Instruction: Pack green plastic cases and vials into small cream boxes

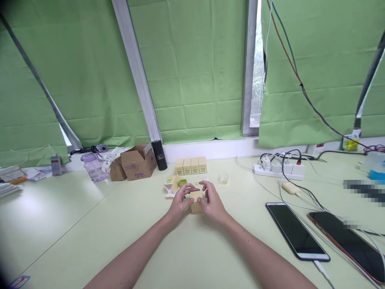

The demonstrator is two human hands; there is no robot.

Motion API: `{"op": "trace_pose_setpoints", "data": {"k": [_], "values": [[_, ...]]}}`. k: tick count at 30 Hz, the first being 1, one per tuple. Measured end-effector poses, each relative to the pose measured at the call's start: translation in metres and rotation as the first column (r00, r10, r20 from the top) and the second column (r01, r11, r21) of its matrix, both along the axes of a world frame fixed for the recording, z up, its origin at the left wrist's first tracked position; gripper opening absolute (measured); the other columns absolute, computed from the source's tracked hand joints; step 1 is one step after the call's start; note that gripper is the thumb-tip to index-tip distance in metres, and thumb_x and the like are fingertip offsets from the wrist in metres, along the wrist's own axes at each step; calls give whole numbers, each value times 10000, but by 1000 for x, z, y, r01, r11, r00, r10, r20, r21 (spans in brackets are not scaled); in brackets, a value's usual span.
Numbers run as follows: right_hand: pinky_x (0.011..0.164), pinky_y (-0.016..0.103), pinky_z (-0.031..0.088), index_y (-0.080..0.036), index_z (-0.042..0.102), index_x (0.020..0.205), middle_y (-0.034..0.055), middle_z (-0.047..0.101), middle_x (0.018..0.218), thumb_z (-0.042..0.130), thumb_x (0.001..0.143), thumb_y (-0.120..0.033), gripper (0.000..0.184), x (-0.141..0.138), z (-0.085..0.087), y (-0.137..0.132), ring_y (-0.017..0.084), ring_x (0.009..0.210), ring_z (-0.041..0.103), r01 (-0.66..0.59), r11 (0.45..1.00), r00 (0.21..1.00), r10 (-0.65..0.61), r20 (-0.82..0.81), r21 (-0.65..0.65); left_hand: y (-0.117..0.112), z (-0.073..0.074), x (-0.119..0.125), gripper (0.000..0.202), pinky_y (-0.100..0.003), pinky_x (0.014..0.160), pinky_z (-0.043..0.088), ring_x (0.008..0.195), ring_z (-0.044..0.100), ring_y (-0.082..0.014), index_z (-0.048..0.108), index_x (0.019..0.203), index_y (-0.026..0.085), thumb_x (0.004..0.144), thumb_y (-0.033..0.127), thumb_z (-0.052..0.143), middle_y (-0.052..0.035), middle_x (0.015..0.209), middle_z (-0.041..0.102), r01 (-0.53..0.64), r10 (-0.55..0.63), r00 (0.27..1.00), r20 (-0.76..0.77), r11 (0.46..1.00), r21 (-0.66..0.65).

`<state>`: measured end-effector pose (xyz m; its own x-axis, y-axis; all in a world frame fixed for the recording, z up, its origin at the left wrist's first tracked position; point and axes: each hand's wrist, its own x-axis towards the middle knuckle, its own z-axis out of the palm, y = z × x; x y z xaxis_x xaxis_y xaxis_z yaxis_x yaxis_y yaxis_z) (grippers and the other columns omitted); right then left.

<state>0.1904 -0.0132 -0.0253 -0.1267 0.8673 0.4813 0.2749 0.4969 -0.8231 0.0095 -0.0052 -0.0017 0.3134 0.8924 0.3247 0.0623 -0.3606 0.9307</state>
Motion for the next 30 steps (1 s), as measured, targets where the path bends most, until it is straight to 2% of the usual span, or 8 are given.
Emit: {"op": "trace_pose_setpoints", "data": {"k": [3,7,11,14,17,21,25,30], "values": [[816,369,535,-292,468,1395,61,538,1201,628,788,-182,637,6,3,0,216,963,563,-88,996,996,88,20,-5,0,1,-1,378,-431,1052,408,1283,602,-307,559,1143,231,780,176,649,-117,1227,712,-8,8,1000,-4,1000,7],[826,368,534,-291,463,1400,73,526,1260,614,733,-138,701,12,3,6,230,1036,555,-63,998,997,65,50,-31,-1,1,-2,379,-440,1085,381,1297,584,-309,571,1171,234,809,217,678,-124,1279,697,-16,16,1000,-22,1000,19],[791,376,524,-273,474,1371,69,529,1213,572,795,-176,592,15,-2,14,223,962,550,106,994,992,-103,70,-35,3,-2,-2,305,-419,1039,420,1261,587,-298,581,1145,235,864,316,665,-128,1295,663,-47,47,999,4,999,5],[755,377,512,-258,499,1332,63,546,1138,557,829,-199,509,16,-1,16,223,904,545,250,968,965,-248,82,-19,8,-5,-3,292,-411,1007,432,1202,610,-283,571,1133,235,856,294,641,-118,1228,683,-103,104,994,17,995,-10],[745,365,524,-257,511,1313,70,552,1139,570,852,-233,466,17,5,12,231,939,550,156,987,987,-157,36,26,11,-7,-3,307,-398,987,433,1181,622,-269,569,1133,240,829,229,615,-99,1157,709,-138,139,990,27,990,-26],[811,387,540,-289,477,1390,82,545,1237,648,805,-229,612,16,11,4,238,996,557,-6,998,997,0,80,65,12,-7,-2,325,-376,959,440,1156,636,-257,591,1098,233,779,169,591,-90,1130,709,-153,154,987,42,988,-22],[816,395,541,-307,462,1413,79,539,1254,639,765,-179,683,17,5,6,235,981,558,12,999,989,-18,146,41,13,-8,-2,333,-364,928,448,1109,651,-247,604,1067,231,749,141,570,-76,1095,705,-184,184,982,44,983,-3],[762,371,536,-284,483,1374,67,557,1200,573,781,-158,613,21,-5,18,217,922,569,114,993,985,-117,126,32,17,-10,-2,341,-360,894,453,990,665,-234,614,1047,219,721,127,571,-50,967,708,-252,251,968,21,967,23]]}}
